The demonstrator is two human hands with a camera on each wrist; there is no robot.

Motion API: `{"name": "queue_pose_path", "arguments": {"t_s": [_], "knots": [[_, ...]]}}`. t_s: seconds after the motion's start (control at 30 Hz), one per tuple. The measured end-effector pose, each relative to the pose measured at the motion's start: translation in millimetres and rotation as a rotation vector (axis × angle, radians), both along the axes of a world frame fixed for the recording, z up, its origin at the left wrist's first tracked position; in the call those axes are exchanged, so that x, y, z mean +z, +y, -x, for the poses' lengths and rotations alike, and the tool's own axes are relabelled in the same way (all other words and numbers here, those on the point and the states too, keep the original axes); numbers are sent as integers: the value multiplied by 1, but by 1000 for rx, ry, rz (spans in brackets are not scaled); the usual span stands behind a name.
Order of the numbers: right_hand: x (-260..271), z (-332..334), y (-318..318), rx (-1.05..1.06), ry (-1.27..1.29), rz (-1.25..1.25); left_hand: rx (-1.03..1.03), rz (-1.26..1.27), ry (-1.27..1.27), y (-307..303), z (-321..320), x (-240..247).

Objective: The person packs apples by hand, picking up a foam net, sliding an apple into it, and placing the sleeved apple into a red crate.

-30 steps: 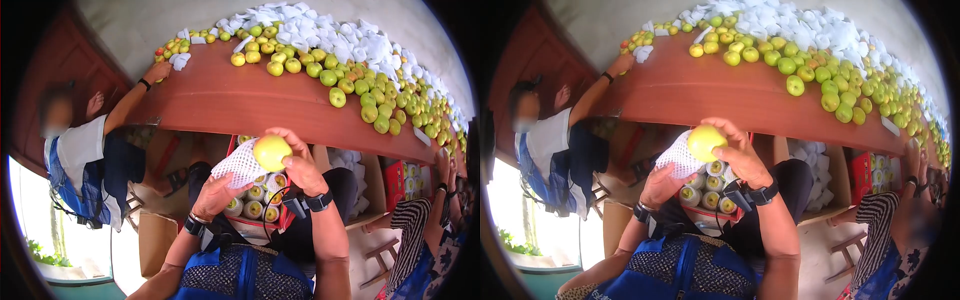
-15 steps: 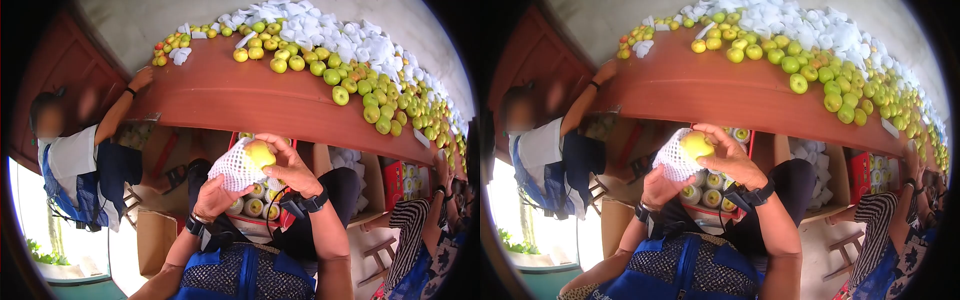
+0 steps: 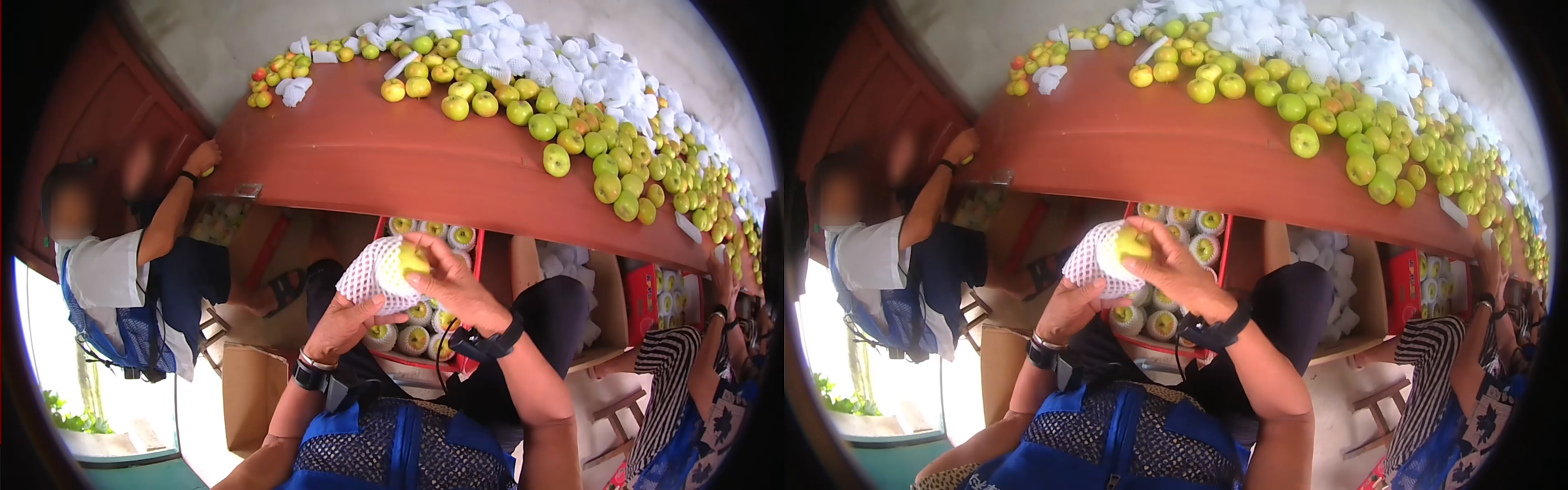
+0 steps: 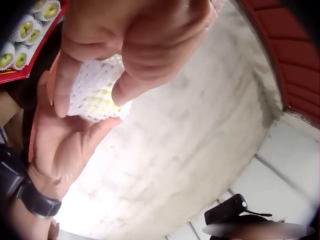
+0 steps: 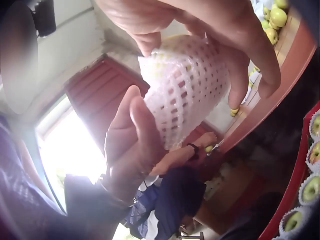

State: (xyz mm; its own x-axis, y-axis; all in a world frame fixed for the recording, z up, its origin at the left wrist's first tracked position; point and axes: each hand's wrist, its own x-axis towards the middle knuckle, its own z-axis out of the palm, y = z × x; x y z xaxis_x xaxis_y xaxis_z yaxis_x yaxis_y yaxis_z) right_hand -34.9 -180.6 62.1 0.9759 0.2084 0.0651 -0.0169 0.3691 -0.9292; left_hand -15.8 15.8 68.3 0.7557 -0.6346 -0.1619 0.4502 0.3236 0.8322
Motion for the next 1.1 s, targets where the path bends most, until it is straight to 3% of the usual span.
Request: {"name": "queue_pose_path", "arguments": {"t_s": [0.1, 0.23, 0.33, 0.4, 0.53, 0.7, 0.73, 0.8, 0.93, 0.97, 1.0, 1.07, 1.1], "knots": [[-15, 3, 8, -121, -192, 358, -57, 76, 59, 4, 2, -8], [-27, -7, 7, 8, -7, 112, -33, 188, 176, 4, -3, -16], [-10, 1, 10, -157, -165, 718, -104, 222, 227, -1, -4, -28], [-34, -8, 16, -243, -184, 635, -37, 188, 308, -7, -1, -34], [-26, -8, 22, -241, -88, 683, -30, 214, 313, -2, -4, -39], [-14, -19, 16, -351, -7, 168, 39, 220, 228, 8, -12, -27], [-32, -27, 10, -403, 56, -6, 81, 194, 182, 13, -13, -18], [-26, -29, -1, -453, 138, -102, 165, 135, 85, 21, -14, -7], [-26, -27, -1, -539, -130, 368, 523, -73, -373, 15, -12, -15], [-25, -27, 6, -550, -195, 525, 388, -294, -518, 17, -11, -13], [-10, -19, 14, -444, -119, 547, 229, -429, -438, 16, -5, -7], [-26, -18, 27, -463, -397, 963, 184, -313, -444, 2, 5, 2], [-26, -16, 33, -445, -457, 1019, 200, -313, -479, -2, 2, -12]]}}
